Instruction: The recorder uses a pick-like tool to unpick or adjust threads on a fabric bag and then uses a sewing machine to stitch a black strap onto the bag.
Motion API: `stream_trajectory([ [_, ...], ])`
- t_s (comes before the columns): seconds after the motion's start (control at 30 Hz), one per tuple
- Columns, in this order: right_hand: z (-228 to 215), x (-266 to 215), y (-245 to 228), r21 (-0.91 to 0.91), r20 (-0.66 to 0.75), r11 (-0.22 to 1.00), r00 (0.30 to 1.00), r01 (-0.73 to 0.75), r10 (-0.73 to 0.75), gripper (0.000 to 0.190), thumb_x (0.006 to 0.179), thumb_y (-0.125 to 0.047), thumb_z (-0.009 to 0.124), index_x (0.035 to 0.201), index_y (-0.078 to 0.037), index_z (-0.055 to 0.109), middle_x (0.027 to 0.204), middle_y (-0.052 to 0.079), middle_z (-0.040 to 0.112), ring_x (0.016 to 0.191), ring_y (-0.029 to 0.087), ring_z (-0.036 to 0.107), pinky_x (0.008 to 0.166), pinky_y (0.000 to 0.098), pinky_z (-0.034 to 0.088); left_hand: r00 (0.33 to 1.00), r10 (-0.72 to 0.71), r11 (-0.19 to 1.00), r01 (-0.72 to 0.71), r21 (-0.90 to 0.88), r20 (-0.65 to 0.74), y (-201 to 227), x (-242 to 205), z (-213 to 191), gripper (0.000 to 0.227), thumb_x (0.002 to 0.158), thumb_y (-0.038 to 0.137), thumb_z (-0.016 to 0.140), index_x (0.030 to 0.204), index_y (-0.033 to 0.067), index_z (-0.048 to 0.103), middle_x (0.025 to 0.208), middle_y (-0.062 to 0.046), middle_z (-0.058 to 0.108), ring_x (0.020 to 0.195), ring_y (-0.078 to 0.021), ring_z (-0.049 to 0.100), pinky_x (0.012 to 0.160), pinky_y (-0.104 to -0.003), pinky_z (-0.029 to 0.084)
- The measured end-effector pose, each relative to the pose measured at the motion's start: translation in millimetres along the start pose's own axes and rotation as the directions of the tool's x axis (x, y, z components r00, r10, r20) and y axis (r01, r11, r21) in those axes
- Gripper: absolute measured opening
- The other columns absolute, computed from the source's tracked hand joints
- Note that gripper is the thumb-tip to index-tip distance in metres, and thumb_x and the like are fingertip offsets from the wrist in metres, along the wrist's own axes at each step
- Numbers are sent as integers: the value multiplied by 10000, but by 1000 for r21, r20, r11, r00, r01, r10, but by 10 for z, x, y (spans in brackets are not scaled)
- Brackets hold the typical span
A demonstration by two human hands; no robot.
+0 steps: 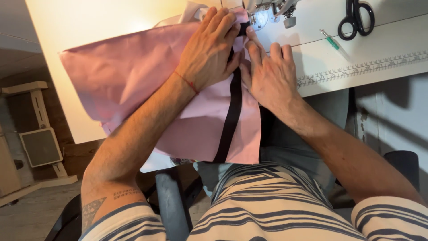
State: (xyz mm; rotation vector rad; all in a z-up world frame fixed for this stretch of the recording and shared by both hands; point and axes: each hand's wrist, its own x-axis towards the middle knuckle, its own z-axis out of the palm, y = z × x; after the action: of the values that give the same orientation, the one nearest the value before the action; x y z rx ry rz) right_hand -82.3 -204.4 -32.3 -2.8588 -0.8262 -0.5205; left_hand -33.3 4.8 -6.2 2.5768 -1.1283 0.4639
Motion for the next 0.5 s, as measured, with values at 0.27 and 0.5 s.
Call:
stream_trajectory([
  [0.27, -41, 18, 82, 55, 33, 998, 999, -8, 6, 528, 996, -377, 658, 1348, 3, 559, 1658, 58, 428, 996, 328, 538, 921, 452, 405, 996, -90, 996, 90, -9, 6, 95, 85, -87, 539, 913, 242, 733, 1290, -125, 612, 1375, -225, 511, 1399, -397, 442, 1256, -512, 324],
  [0.5, -116, 18, 40, 93, 98, 994, 994, -58, 49, 552, 946, -355, 679, 1355, -6, 553, 1651, 48, 442, 960, 315, 538, 895, 449, 401, 996, -61, 998, 62, -6, 64, 118, 55, -80, 580, 881, 271, 732, 1263, -150, 612, 1387, -238, 502, 1411, -410, 416, 1252, -495, 308],
])
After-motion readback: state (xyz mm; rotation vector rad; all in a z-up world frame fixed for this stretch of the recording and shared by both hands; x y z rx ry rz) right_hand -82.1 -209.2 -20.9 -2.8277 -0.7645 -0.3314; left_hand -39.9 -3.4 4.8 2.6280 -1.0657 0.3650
